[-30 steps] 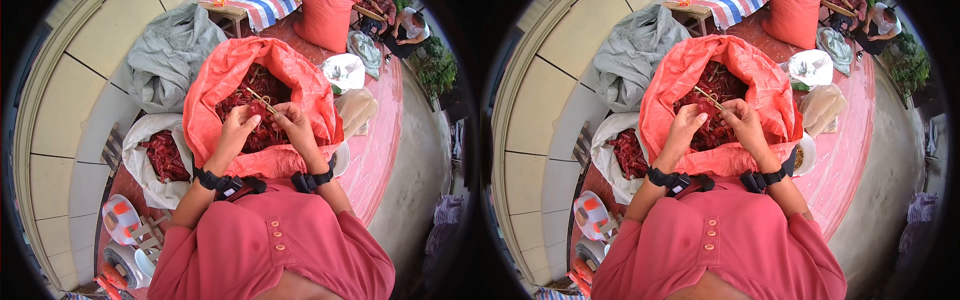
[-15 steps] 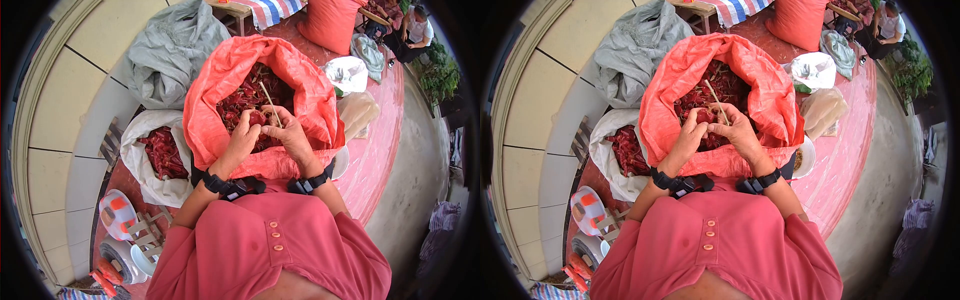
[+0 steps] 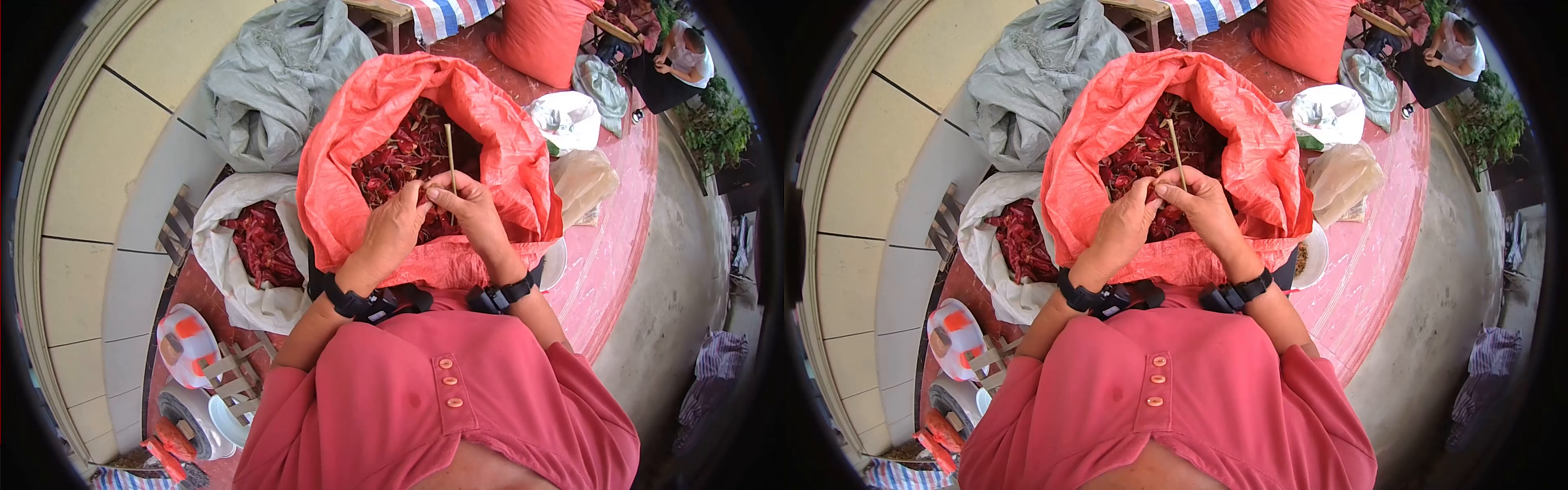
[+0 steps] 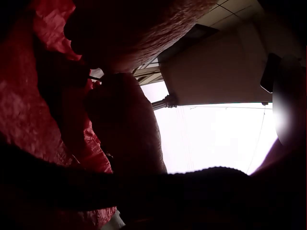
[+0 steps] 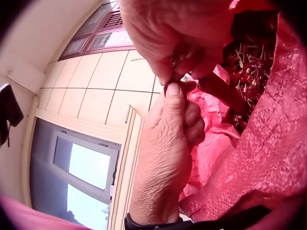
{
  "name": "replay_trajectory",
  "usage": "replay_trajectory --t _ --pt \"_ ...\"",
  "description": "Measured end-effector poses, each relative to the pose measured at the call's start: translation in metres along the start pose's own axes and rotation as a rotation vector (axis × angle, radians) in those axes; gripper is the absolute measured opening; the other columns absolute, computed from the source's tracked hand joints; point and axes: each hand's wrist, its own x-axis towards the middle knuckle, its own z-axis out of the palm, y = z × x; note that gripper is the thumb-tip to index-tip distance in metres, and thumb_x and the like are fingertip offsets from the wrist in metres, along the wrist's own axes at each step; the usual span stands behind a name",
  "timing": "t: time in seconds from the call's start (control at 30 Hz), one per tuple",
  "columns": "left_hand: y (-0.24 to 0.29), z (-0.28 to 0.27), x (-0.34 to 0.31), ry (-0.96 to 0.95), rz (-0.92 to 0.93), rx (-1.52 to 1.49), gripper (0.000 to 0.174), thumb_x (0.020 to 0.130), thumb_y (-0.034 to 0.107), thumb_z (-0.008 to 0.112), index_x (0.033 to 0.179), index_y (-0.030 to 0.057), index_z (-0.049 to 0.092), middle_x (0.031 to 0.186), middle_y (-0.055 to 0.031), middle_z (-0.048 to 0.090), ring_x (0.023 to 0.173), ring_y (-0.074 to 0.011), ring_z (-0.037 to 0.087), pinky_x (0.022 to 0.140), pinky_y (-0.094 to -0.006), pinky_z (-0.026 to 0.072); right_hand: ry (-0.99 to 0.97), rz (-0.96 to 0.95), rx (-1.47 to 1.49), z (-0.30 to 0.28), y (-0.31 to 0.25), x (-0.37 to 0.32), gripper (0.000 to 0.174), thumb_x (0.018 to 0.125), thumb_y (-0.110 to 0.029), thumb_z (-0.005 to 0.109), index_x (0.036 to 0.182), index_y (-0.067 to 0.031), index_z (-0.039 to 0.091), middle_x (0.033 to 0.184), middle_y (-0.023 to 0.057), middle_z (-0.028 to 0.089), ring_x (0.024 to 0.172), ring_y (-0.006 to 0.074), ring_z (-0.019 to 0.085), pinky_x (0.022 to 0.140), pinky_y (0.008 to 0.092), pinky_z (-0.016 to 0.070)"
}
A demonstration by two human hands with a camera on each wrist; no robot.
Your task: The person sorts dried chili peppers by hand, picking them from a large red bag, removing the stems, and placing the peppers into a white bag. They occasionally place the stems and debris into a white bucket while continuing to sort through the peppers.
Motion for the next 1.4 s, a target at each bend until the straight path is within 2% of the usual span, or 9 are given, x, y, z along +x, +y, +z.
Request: replay_trajectory --t 0.13,0.23,0.33,0.37,0.47,0.83,1.07,1.23,1.4 --pt "-0.005 0.011 -0.004 0.027 -0.06 0.084 0.02 0.098 0.018 0.047 0.106 -0.0003 0.047 0.075 -0.0229 0.059 0.072 -0.0436 0.059 0.061 -0.0482 0.0455 0.128 -0.29 -0.427 0.003 0.016 -0.001 0.007 0.086 -0.006 0.066 0.09 -0.0027 0.063 0.083 0.0017 0.059 0.078 0.0126 0.058 0.066 0.026 0.0452" --pt "-0.008 0.014 -0.004 0.035 0.005 -0.21 0.02 0.099 0.018 0.045 0.103 -0.0008 0.049 0.075 -0.0233 0.058 0.071 -0.0427 0.059 0.06 -0.046 0.0443 0.159 -0.795 -0.98 0.013 -0.002 -0.005 0.007 0.082 -0.002 0.066 0.088 -0.002 0.062 0.082 0.0078 0.057 0.078 0.0223 0.059 0.065 0.0309 0.0465" --pt "-0.004 0.011 -0.005 0.018 -0.014 -0.332 0.019 0.099 0.018 0.044 0.104 -0.0003 0.05 0.073 -0.0229 0.057 0.07 -0.0418 0.058 0.059 -0.0447 0.0431 0.12 -0.672 -0.891 0.014 -0.012 -0.011 0.008 0.081 0.0 0.065 0.088 -0.0023 0.062 0.084 0.0112 0.057 0.078 0.0275 0.058 0.066 0.0331 0.0475" --pt "-0.004 0.008 -0.005 0.009 -0.001 -0.316 0.018 0.098 0.017 0.045 0.105 0.0003 0.049 0.073 -0.0229 0.058 0.071 -0.0422 0.059 0.059 -0.0464 0.044 0.157 -0.566 -0.804 0.014 -0.012 -0.01 0.004 0.086 -0.005 0.064 0.089 -0.0035 0.061 0.079 0.0063 0.057 0.07 0.0197 0.056 0.061 0.0299 0.045" --pt "-0.006 0.004 -0.007 0.013 0.072 -0.254 0.016 0.096 0.014 0.047 0.107 0.0019 0.049 0.072 -0.0226 0.059 0.072 -0.0425 0.061 0.058 -0.0493 0.0463 0.07 0.024 -0.007 0.014 -0.012 -0.015 0.006 0.092 -0.011 0.061 0.091 -0.0057 0.061 0.074 0.0004 0.055 0.064 0.0106 0.05 0.057 0.0254 0.0408" --pt "-0.021 0.001 -0.015 0.154 0.43 -0.139 0.018 0.097 0.015 0.05 0.111 0.0039 0.049 0.08 -0.0171 0.059 0.068 -0.034 0.06 0.059 -0.0405 0.0465 -0.154 0.458 0.967 -0.011 0.002 -0.001 0.012 0.096 -0.015 0.056 0.095 -0.0036 0.058 0.079 -0.0007 0.053 0.063 0.0055 0.047 0.062 0.0228 0.0475" --pt "-0.014 -0.011 -0.013 0.175 -0.096 -0.597 0.022 0.096 0.019 0.057 0.107 0.0019 0.049 0.094 -0.0131 0.061 0.081 -0.0277 0.06 0.074 -0.0349 0.0485 -0.147 0.248 0.995 -0.016 -0.02 0.004 0.011 0.098 -0.015 0.054 0.097 -0.005 0.057 0.082 -0.0005 0.051 0.062 0.0045 0.045 0.064 0.0217 0.0467" --pt "0.003 -0.004 -0.01 0.176 0.146 -0.499 0.058 0.078 0.01 0.076 0.122 0.0043 0.038 0.112 -0.0163 0.062 0.104 -0.0311 0.063 0.084 -0.0389 0.051 -0.188 0.172 0.866 -0.006 -0.029 0.001 0.01 0.097 -0.015 0.055 0.101 -0.0057 0.055 0.084 0.0002 0.053 0.067 0.0064 0.051 0.066 0.0242 0.0486" --pt "0.005 -0.004 -0.008 0.075 -0.004 -0.447 0.043 0.082 0.016 0.074 0.116 0.0042 0.051 0.107 -0.0145 0.062 0.099 -0.0255 0.063 0.084 -0.0354 0.0494 -0.199 0.07 0.806 0.005 -0.037 -0.007 0.013 0.092 -0.012 0.063 0.101 -0.0063 0.055 0.089 0.0005 0.054 0.075 0.0095 0.055 0.07 0.0249 0.0492"
